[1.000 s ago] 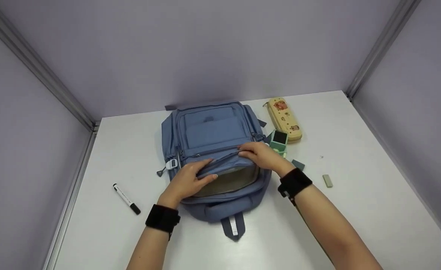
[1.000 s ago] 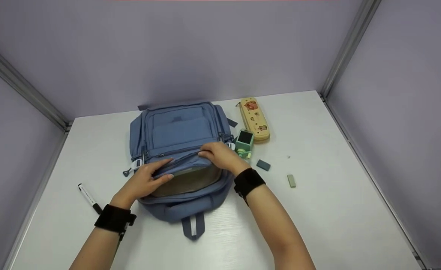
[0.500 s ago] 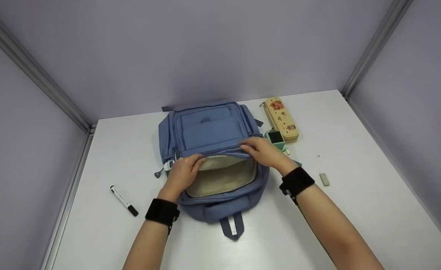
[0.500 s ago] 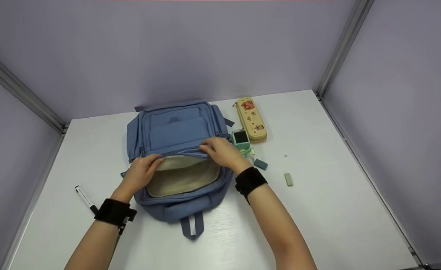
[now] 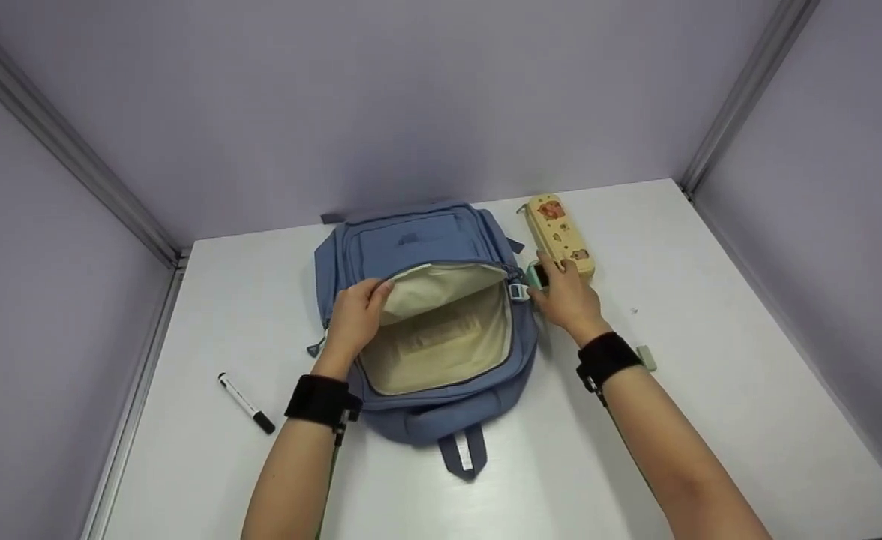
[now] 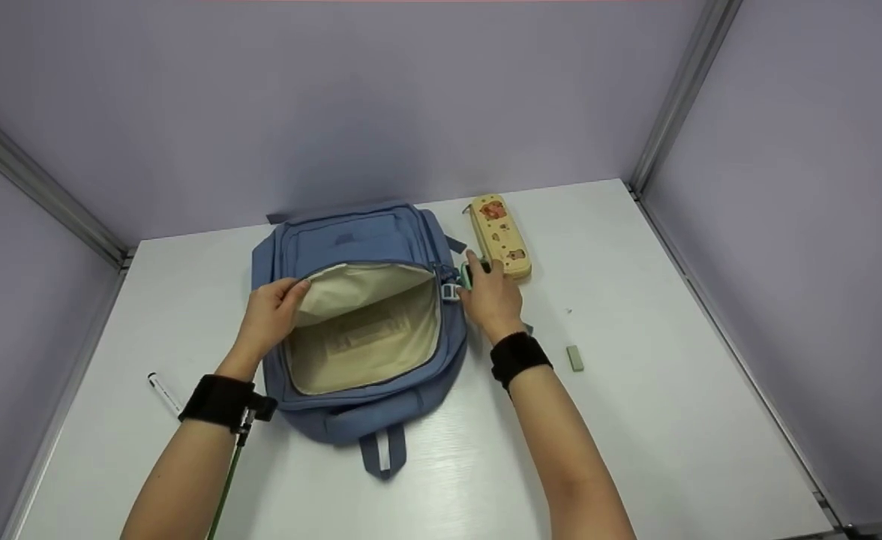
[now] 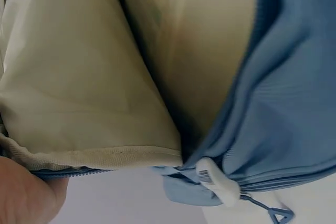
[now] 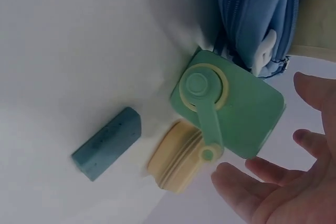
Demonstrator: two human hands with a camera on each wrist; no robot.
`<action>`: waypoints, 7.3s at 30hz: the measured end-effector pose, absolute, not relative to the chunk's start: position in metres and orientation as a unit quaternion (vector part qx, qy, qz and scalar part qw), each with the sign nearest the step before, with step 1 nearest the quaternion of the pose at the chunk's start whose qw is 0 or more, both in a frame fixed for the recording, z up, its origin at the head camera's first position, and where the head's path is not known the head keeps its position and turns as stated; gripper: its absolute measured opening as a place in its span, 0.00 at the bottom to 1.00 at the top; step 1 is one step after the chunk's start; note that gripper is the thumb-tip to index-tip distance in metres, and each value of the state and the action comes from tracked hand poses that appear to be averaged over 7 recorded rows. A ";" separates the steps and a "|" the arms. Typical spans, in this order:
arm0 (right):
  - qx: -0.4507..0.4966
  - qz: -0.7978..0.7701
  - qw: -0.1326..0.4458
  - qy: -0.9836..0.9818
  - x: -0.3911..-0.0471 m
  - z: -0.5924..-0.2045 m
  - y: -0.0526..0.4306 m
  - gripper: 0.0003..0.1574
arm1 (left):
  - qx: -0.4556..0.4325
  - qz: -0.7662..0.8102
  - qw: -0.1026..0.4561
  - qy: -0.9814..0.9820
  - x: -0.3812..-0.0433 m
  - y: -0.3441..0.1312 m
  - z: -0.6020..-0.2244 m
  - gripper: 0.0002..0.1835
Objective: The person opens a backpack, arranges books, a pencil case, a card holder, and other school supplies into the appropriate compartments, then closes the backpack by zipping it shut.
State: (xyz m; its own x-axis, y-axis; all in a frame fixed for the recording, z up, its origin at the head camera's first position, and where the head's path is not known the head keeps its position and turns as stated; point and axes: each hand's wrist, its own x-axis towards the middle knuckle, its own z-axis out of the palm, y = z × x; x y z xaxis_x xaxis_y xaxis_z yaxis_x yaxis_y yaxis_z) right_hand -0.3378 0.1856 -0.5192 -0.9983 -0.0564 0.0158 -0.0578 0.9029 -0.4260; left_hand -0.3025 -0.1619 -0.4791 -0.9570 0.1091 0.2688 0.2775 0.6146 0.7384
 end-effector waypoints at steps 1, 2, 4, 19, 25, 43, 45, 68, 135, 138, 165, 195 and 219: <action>0.022 0.217 -0.009 -0.976 -0.338 -0.521 0.186 0.44 | -0.107 -0.426 0.102 -0.893 -0.303 -0.161 -0.477 0.15; 0.015 0.215 -0.017 -0.976 -0.339 -0.523 0.186 0.44 | -0.105 -0.426 0.104 -0.893 -0.304 -0.161 -0.476 0.15; 0.002 0.211 -0.025 -0.977 -0.341 -0.525 0.186 0.44 | -0.102 -0.426 0.110 -0.892 -0.305 -0.160 -0.474 0.15; -0.056 0.317 -0.006 -0.947 -0.340 -0.537 0.207 0.36 | -0.095 -0.425 0.125 -0.892 -0.305 -0.154 -0.479 0.15; -0.074 0.411 0.015 -0.908 -0.337 -0.526 0.218 0.37 | -0.085 -0.425 0.119 -0.893 -0.306 -0.153 -0.480 0.15; -0.084 0.669 -0.137 -0.726 -0.319 -0.495 0.197 0.34 | -0.060 -0.398 0.152 -0.903 -0.309 -0.150 -0.472 0.18; -0.081 0.660 -0.146 -0.733 -0.319 -0.500 0.193 0.34 | -0.058 -0.392 0.161 -0.904 -0.309 -0.150 -0.471 0.18; 0.158 0.508 -0.153 -0.833 -0.300 -0.524 0.064 0.33 | -0.040 -0.405 0.187 -0.894 -0.314 -0.149 -0.455 0.20; -0.043 0.268 0.003 -0.962 -0.362 -0.528 0.217 0.36 | -0.044 -0.427 0.163 -0.888 -0.314 -0.156 -0.470 0.21; -0.052 0.253 -0.028 -0.966 -0.363 -0.536 0.225 0.36 | -0.044 -0.428 0.166 -0.887 -0.314 -0.156 -0.470 0.21; -0.047 0.258 0.012 -0.965 -0.345 -0.549 0.232 0.22 | 0.019 -0.368 0.199 -0.908 -0.309 -0.149 -0.466 0.18; -0.101 0.309 -0.008 -0.946 -0.335 -0.564 0.231 0.41 | 0.002 -0.416 0.212 -0.884 -0.313 -0.155 -0.468 0.17; -0.041 0.439 0.113 -0.891 -0.325 -0.506 0.217 0.33 | 0.028 -0.419 0.186 -0.888 -0.322 -0.161 -0.467 0.19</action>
State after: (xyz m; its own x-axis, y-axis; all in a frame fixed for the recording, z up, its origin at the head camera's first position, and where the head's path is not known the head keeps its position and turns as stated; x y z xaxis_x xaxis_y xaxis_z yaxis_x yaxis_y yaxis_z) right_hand -0.3247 0.2171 -0.5056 -0.9709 0.1733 0.1655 -0.0255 0.6119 -0.7905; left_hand -0.3224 -0.1610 -0.4669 -0.9295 -0.2048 0.3067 0.1068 0.6467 0.7552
